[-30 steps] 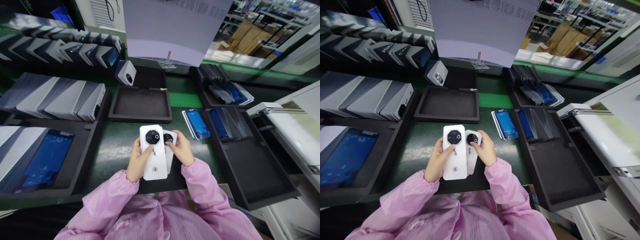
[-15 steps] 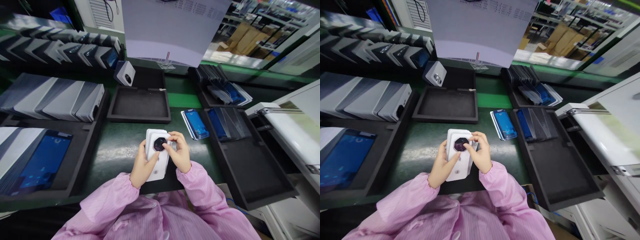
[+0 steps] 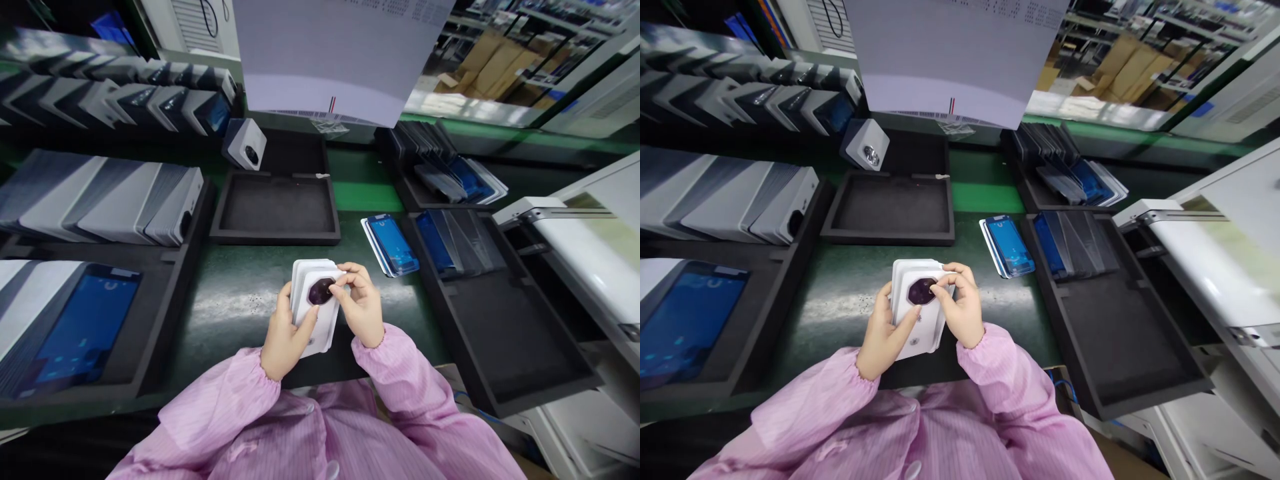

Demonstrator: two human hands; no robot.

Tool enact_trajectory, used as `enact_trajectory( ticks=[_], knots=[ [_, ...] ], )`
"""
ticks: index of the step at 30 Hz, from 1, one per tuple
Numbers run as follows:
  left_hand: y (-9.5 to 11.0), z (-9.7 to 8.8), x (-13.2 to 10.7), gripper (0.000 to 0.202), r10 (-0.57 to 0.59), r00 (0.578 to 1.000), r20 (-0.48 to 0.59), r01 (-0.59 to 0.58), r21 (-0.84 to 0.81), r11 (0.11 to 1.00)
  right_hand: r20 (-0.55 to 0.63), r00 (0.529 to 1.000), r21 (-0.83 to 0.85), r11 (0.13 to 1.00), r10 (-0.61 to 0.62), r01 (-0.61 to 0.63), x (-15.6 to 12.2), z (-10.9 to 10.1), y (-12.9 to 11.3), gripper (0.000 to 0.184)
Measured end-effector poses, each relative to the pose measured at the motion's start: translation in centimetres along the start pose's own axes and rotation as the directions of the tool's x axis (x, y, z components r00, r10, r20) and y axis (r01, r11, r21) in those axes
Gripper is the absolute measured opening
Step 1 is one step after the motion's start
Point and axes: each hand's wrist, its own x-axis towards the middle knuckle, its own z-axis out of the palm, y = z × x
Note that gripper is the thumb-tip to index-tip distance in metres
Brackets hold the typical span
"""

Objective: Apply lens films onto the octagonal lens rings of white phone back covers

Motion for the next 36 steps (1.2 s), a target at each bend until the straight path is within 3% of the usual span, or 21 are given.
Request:
enact_trajectory(
  ticks=[2,4,7,11,20,36],
  knots=[
    [0.22,0.07,0.22,0.051,-0.072,0.997,0.024,0.075,-0.151,0.986,-0.011,0.991,-0.163,0.978,-0.134,0.130,-0.21,0.03,-0.39,0.007],
    [0.47,0.05,0.47,0.051,-0.139,0.989,0.060,0.150,-0.282,0.948,0.039,0.953,-0.270,0.915,-0.301,0.300,-0.41,0.09,-0.70,0.007],
    [0.70,-0.12,0.80,0.050,-0.163,0.985,0.051,0.170,-0.344,0.923,0.154,0.852,-0.221,0.823,-0.500,0.523,-0.59,0.19,-0.67,0.011],
    [0.71,-0.37,0.98,0.050,-0.135,0.991,-0.008,0.125,-0.325,0.937,0.213,0.740,-0.072,0.745,-0.638,0.663,-0.78,0.25,-0.04,0.017],
    [0.75,-0.54,0.87,0.052,-0.108,0.993,-0.056,0.087,-0.290,0.953,0.231,0.682,0.007,0.702,-0.694,0.712,-0.54,0.07,-0.53,0.023],
    [0.91,-0.71,0.79,0.050,-0.087,0.996,-0.033,0.075,-0.271,0.960,0.269,0.666,0.029,0.697,-0.696,0.717,-0.78,-0.19,0.03,0.022]
  ],
)
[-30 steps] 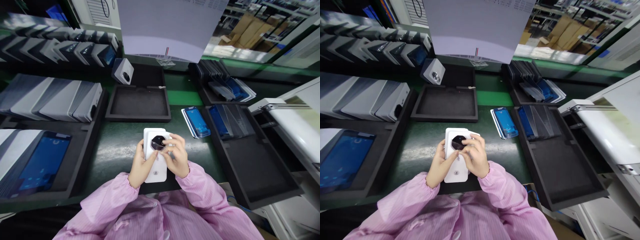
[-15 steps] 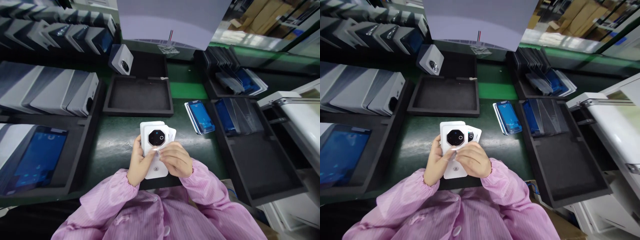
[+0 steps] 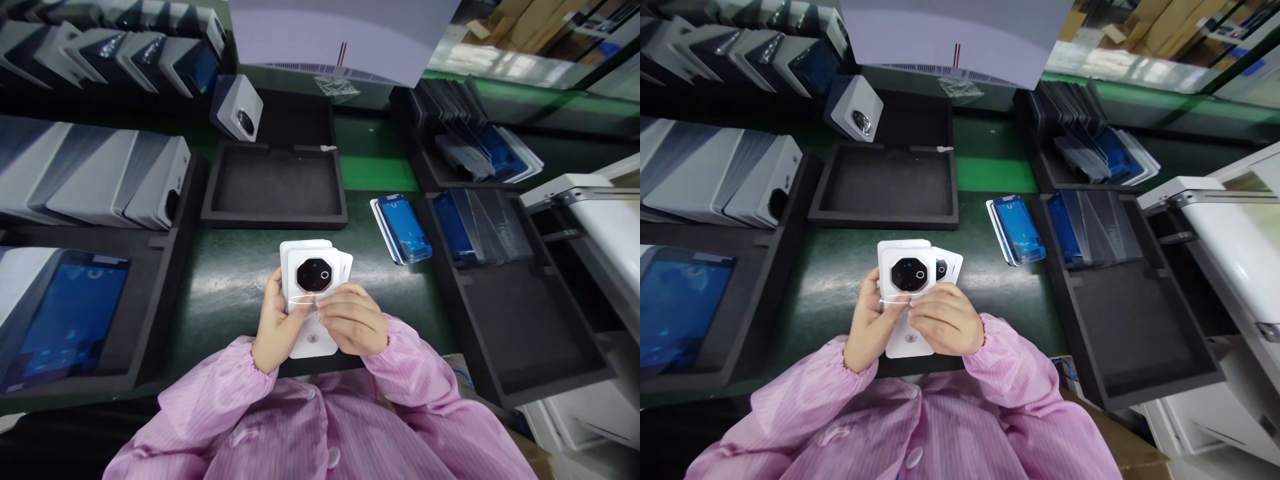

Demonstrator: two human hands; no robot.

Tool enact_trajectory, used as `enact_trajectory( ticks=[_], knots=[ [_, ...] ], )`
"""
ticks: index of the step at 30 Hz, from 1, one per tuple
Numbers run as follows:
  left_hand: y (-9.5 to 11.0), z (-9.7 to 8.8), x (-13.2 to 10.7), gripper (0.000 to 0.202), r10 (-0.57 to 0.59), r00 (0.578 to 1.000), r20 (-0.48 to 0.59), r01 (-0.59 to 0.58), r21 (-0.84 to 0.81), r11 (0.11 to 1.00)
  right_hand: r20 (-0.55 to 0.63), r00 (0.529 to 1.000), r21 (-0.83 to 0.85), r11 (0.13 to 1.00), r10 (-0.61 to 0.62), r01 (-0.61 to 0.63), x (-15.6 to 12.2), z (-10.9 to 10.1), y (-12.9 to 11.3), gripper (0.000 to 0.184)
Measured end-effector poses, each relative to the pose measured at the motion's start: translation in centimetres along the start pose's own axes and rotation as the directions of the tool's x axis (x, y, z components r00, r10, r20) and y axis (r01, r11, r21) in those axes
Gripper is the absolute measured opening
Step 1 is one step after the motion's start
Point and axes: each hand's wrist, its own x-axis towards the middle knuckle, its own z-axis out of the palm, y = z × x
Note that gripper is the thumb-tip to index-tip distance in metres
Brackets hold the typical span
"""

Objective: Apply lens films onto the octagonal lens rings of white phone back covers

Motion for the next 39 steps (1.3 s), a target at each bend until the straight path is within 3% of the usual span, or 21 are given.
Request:
enact_trajectory(
  ticks=[8,21,30,32,34,37,39],
  knots=[
    [0.15,0.04,-0.06,0.050,-0.011,1.000,-0.007,0.011,-0.034,0.999,0.001,0.998,-0.020,0.998,-0.058,0.058,0.06,-0.13,-0.08,0.017],
    [0.24,0.07,-0.31,0.052,0.020,0.999,-0.026,-0.020,0.017,1.000,0.026,1.000,-0.005,1.000,-0.013,0.013,-0.11,-0.26,-0.12,0.016],
    [0.32,0.20,-0.20,0.052,-0.021,1.000,-0.021,0.021,-0.010,1.000,-0.048,0.999,-0.076,0.997,-0.024,0.020,0.34,-0.43,-0.12,0.019],
    [0.36,0.27,-0.24,0.052,-0.055,0.998,-0.016,0.055,-0.035,0.998,-0.063,0.997,-0.113,0.993,0.033,-0.040,0.27,-0.44,-0.12,0.029],
    [0.37,0.37,-0.30,0.052,-0.096,0.995,0.004,0.096,-0.078,0.992,-0.117,0.980,-0.145,0.974,0.159,-0.175,0.20,-0.42,-0.09,0.046],
    [0.34,0.49,-0.35,0.054,-0.154,0.986,0.065,0.162,-0.128,0.978,-0.146,0.881,-0.129,0.875,0.449,-0.467,0.35,-0.47,0.05,0.076],
    [0.27,0.51,-0.30,0.056,-0.187,0.977,0.103,0.200,-0.144,0.969,-0.074,0.798,-0.083,0.794,0.598,-0.602,0.56,-0.58,0.23,0.073]
  ],
)
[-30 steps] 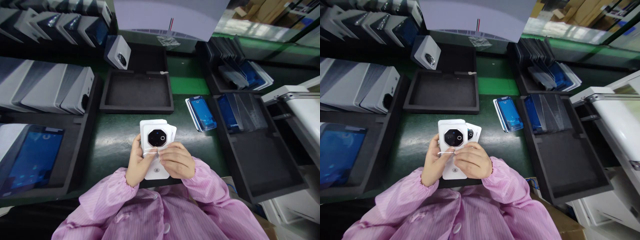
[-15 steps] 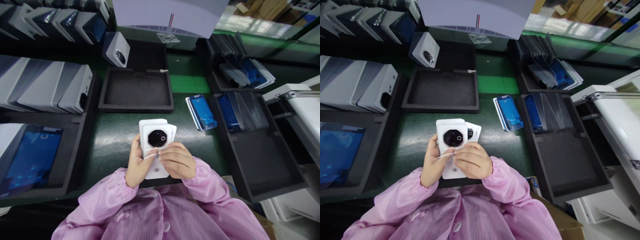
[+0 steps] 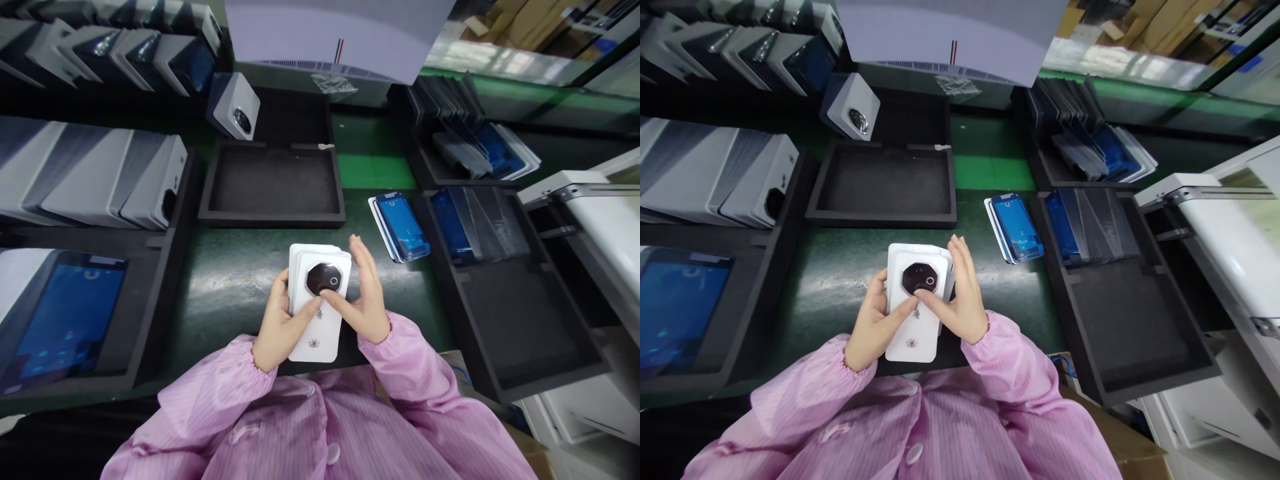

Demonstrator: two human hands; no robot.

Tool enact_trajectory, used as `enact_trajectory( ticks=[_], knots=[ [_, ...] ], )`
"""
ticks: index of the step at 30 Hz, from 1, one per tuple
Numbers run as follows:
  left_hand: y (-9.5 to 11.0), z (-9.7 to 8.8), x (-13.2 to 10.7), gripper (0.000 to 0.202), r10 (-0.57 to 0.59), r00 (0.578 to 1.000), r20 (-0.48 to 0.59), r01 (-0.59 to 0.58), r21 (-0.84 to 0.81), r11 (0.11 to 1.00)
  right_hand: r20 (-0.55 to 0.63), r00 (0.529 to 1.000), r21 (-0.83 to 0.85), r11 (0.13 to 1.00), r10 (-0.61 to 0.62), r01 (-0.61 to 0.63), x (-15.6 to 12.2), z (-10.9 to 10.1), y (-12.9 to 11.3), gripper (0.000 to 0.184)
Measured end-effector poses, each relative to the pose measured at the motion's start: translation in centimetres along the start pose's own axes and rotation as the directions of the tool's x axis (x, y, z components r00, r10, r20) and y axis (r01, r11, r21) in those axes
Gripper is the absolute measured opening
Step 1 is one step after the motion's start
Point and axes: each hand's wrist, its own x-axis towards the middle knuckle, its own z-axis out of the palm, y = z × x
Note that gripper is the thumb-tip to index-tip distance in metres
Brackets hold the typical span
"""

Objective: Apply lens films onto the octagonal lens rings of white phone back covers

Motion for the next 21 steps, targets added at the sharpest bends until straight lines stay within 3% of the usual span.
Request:
enact_trajectory(
  ticks=[3,6,9,11,13,15,17,19,21],
  knots=[
    [-0.1,-0.1,0.2,0.056,-0.026,0.999,0.022,0.027,-0.051,0.998,0.055,0.991,0.098,0.987,0.124,-0.129,0.5,-0.3,0.4,0.046],
    [-0.2,-0.4,0.5,0.052,-0.026,0.999,0.027,0.028,-0.091,0.995,-0.074,0.958,0.278,0.928,0.278,-0.248,1.0,-1.2,1.6,0.033],
    [-0.2,-0.6,0.6,0.049,-0.012,1.000,-0.023,0.010,-0.072,0.997,-0.292,0.852,0.437,0.853,0.436,-0.286,1.6,-2.9,3.2,0.040],
    [-0.1,-0.6,0.7,0.049,0.007,0.998,-0.063,-0.011,-0.067,0.998,-0.368,0.808,0.440,0.851,0.461,-0.285,1.9,-3.9,4.1,0.052],
    [0.0,-0.6,0.6,0.050,0.040,0.995,-0.092,-0.047,-0.068,0.997,-0.292,0.845,0.401,0.860,0.447,-0.316,1.9,-4.0,4.5,0.055],
    [0.0,-0.5,0.5,0.050,0.088,0.990,-0.108,-0.094,-0.053,0.994,-0.111,0.904,0.349,0.868,0.412,-0.353,1.7,-3.1,4.6,0.050],
    [0.0,-0.4,0.4,0.050,0.133,0.985,-0.107,-0.136,-0.019,0.991,0.044,0.929,0.240,0.899,0.366,-0.366,1.2,-1.6,4.5,0.046],
    [0.0,-0.4,0.3,0.049,0.164,0.983,-0.085,-0.164,0.006,0.986,0.080,0.949,0.023,0.951,0.304,-0.307,0.9,-0.3,4.1,0.043],
    [0.0,-0.4,0.2,0.047,0.176,0.982,-0.063,-0.176,0.011,0.984,0.043,0.978,-0.195,0.961,0.207,-0.195,0.8,0.4,3.6,0.036]
  ],
)
